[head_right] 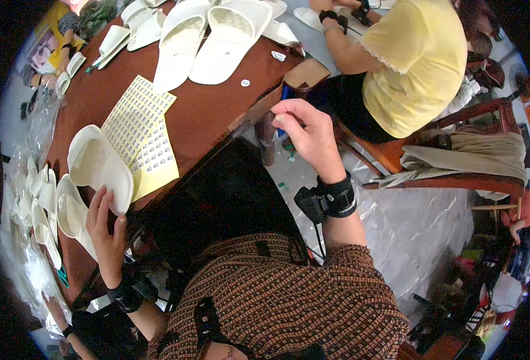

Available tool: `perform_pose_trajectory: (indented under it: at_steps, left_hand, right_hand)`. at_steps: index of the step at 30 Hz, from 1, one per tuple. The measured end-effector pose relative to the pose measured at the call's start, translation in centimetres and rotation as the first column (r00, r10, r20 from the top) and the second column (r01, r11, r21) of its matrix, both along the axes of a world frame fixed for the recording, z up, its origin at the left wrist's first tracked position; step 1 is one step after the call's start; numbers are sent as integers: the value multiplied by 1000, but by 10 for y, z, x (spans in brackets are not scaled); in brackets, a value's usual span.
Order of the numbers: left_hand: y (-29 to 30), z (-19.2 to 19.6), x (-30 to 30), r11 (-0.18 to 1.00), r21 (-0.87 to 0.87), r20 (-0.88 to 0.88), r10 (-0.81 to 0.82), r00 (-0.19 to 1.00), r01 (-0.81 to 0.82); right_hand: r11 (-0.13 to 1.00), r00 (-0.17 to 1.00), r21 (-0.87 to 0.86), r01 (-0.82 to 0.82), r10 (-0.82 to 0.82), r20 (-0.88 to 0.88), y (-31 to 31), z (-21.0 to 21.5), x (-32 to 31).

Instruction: Applying size stickers to the inner soles of white slippers as part of a manufacturing finishing process.

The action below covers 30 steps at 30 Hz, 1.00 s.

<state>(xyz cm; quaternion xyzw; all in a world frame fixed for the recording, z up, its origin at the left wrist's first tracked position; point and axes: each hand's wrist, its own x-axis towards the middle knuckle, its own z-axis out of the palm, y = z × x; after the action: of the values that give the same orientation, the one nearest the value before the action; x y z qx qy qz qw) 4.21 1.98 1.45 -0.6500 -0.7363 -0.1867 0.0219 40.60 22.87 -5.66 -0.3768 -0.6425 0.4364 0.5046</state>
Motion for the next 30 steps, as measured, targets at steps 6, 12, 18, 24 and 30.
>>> perform_pose_trajectory:
  at_steps: [6, 12, 18, 24, 30]
  left_hand:
    - [-1, 0, -1, 1000, -5, -27, -4, 1000, 4]
    - [-2, 0, -2, 1000, -17, -22, 3, 1000, -3]
    - [0, 0, -2, 999, -38, 16, 8, 1000, -7]
    - [2, -2, -5, 999, 10, 15, -33, 999, 33]
    - [3, -2, -5, 999, -16, 51, -34, 998, 35]
  right_hand:
    - [998, 998, 30, 58, -57, -30, 2, 0, 7]
    - [995, 991, 3, 101, -100, -91, 2, 1, 12]
    - [989, 980, -21, 148, -150, -128, 2, -3, 22]
    - [972, 964, -42, 230, -234, -124, 7, -12, 39]
    - [964, 953, -35, 265, -267, -145, 5, -11, 49]
